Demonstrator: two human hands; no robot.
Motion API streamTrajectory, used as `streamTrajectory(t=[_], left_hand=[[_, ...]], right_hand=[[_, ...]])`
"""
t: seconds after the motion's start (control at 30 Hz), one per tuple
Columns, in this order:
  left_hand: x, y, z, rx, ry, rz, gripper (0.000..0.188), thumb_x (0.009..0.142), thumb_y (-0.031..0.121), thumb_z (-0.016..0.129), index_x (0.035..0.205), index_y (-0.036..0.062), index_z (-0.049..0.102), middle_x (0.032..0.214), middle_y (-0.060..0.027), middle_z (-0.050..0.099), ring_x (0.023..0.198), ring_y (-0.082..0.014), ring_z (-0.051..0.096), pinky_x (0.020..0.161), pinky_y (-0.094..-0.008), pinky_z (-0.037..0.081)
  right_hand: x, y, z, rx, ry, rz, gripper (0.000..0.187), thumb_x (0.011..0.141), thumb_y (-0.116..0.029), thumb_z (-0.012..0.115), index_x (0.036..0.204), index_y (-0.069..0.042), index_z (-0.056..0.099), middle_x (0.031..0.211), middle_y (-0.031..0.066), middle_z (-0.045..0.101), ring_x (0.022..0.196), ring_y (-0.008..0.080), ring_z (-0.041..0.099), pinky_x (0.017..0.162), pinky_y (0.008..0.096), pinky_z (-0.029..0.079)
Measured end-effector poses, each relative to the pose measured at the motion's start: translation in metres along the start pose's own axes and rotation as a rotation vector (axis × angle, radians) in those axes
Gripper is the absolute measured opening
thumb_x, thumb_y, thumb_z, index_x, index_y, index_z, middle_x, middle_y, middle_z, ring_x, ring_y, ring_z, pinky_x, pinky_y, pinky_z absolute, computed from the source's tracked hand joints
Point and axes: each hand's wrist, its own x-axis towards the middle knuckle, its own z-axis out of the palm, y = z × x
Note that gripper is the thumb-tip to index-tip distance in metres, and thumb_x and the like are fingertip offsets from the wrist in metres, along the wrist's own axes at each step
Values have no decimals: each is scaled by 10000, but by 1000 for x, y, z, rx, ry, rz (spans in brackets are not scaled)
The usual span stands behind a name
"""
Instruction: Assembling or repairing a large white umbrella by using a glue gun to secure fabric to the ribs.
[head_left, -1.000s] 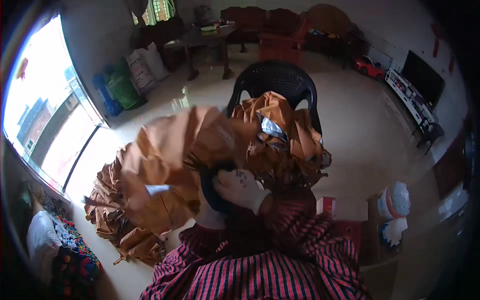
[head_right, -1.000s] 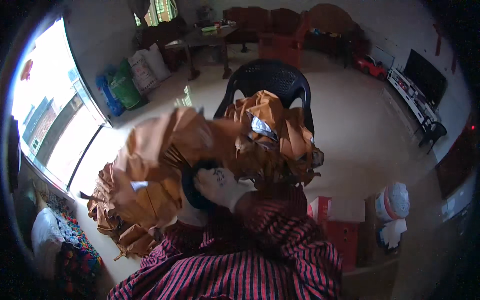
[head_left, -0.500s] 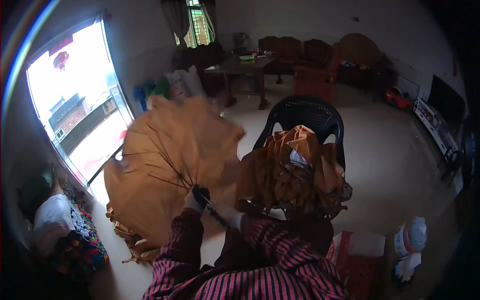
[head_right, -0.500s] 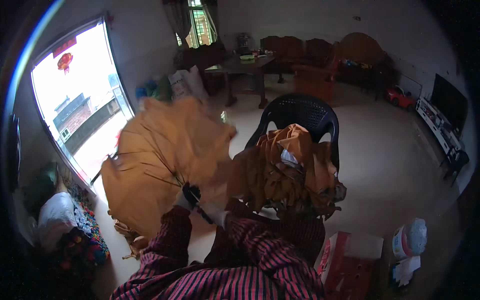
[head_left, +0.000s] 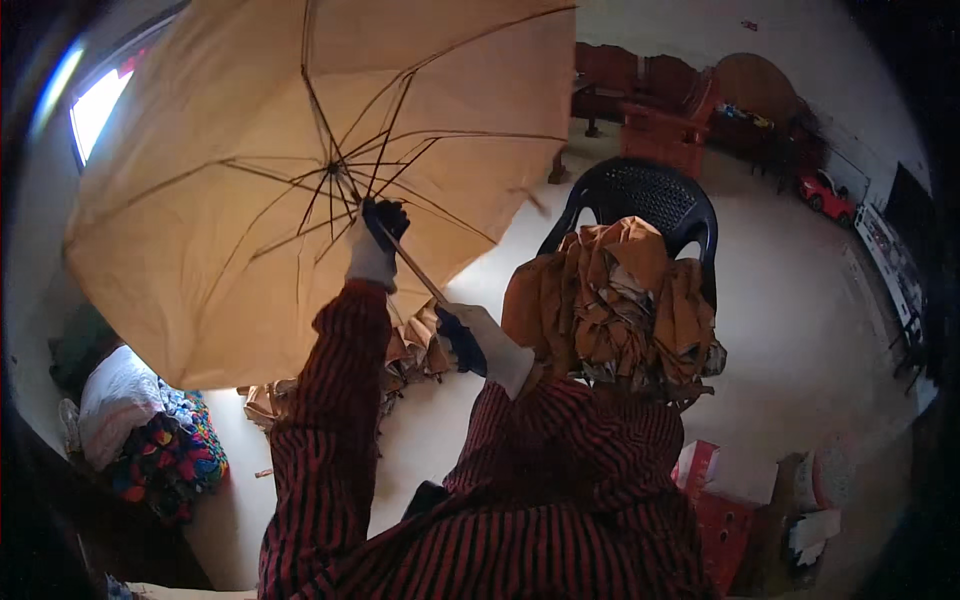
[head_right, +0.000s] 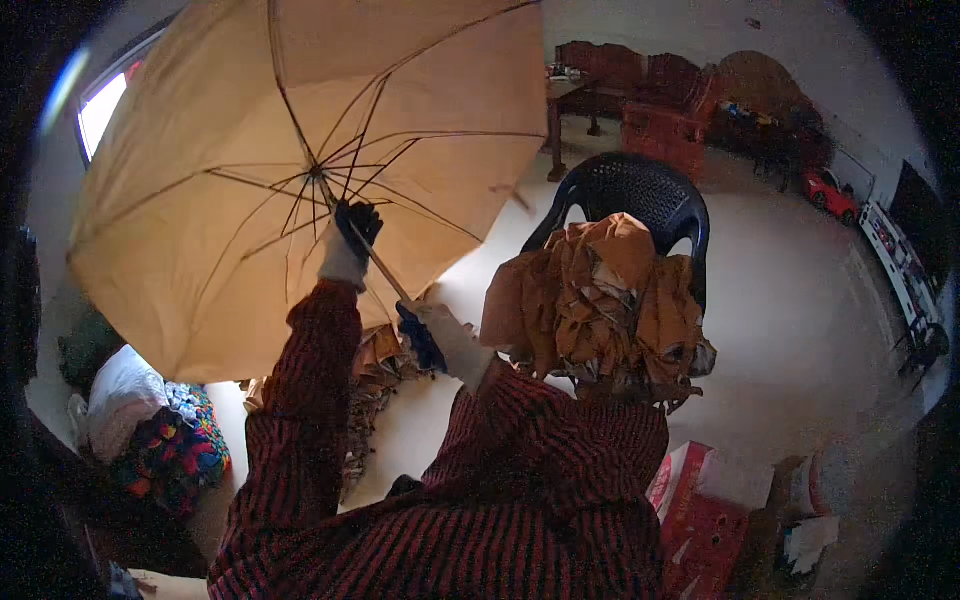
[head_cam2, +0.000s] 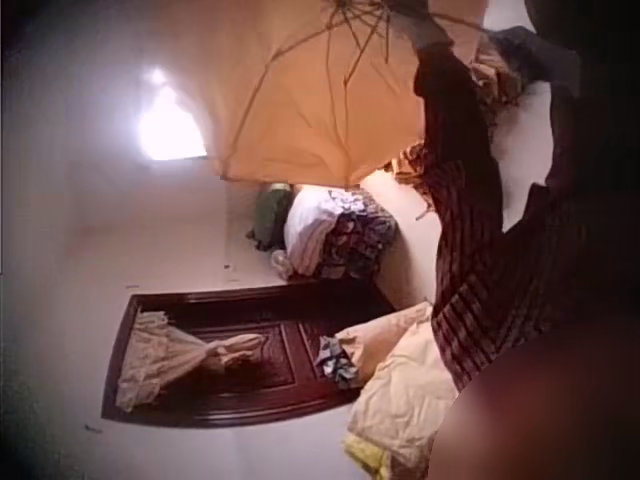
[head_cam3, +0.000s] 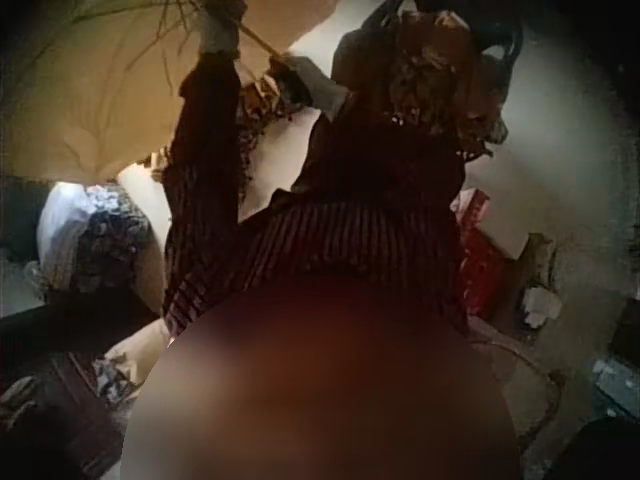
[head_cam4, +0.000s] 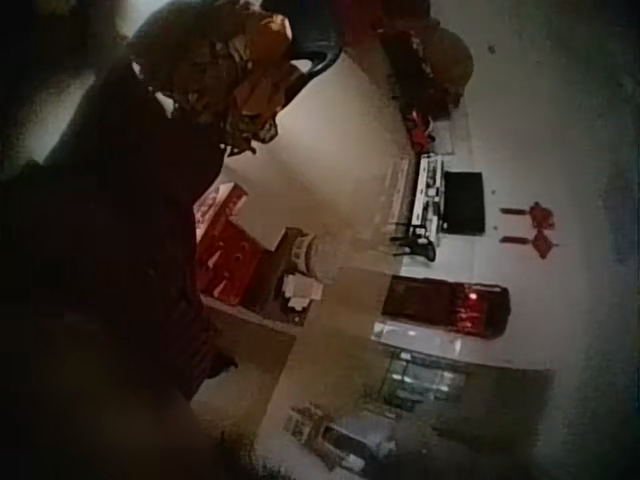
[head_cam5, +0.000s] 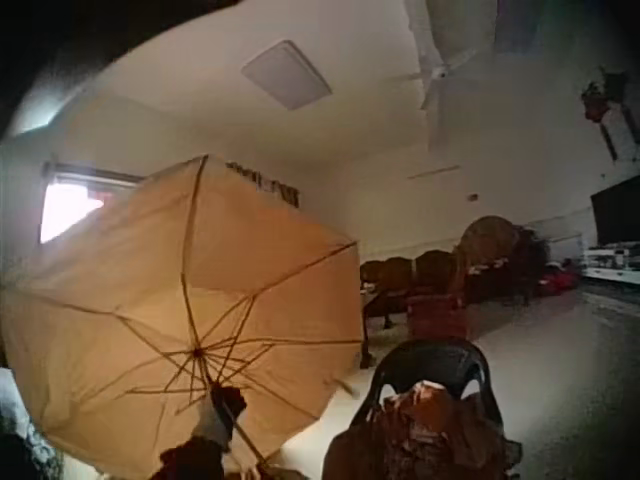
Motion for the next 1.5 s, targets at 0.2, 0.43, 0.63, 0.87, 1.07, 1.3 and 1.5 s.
streamTrajectory(t=[0.2, 0.43, 0.63, 0.87, 1.07, 1.3, 1.5], left_hand=[[23, 20, 5, 42, -130, 27, 347, 973, 315, 446, 1080, -4, 530, 1036, -192, 630, 903, -337, 630, 800, -422, 548], [58, 5, 29, -92, -412, 45, 313, 932, 278, 514, 1013, -22, 551, 979, -183, 649, 841, -321, 641, 763, -423, 545], [154, 53, -59, 240, -815, 431, 358, 963, 208, 403, 1262, 36, 496, 1235, -107, 579, 1182, -259, 514, 1079, -415, 325], [73, 1, 55, 67, -247, -28, 346, 952, 234, 428, 1195, 0, 506, 1150, -167, 606, 1067, -315, 579, 959, -444, 448], [173, 151, -93, 278, -649, 321, 355, 969, 286, 411, 1166, 13, 522, 1138, -190, 603, 1012, -336, 596, 937, -458, 475], [148, 58, -18, -54, -964, -113, 291, 961, 264, 437, 1089, 39, 570, 977, -152, 645, 874, -295, 620, 778, -441, 521], [142, 102, -10, 364, -605, -8, 269, 950, 328, 470, 948, 92, 601, 524, -20, 455, 363, -184, 386, 513, -341, 468]], right_hand=[[-31, 4, 31, -85, 23, -107, 309, 930, -412, 515, 832, -119, 520, 628, 1, 521, 453, 126, 489, 406, 261, 421], [-110, 39, 5, -77, -32, -227, 339, 954, -415, 457, 817, -110, 505, 579, 10, 478, 428, 129, 459, 397, 262, 405], [-166, 69, 40, -126, 5, -167, 340, 964, -367, 456, 806, -68, 497, 581, 13, 476, 424, 118, 458, 398, 253, 402], [-181, 53, 27, -201, 216, -166, 316, 932, -340, 513, 781, -62, 504, 610, 10, 500, 466, 88, 479, 425, 240, 401], [-203, 63, 79, -302, 77, 0, 299, 920, -320, 521, 784, -53, 529, 625, 14, 515, 497, 90, 497, 453, 228, 407], [-195, 79, 70, -707, 7, -321, 298, 959, -264, 467, 1082, 1, 524, 788, 87, 581, 632, 164, 588, 582, 267, 485], [-172, 75, 93, -1047, -154, -1356, 387, 946, -383, 497, 965, -4, 576, 764, 101, 618, 704, 206, 617, 661, 325, 495]])
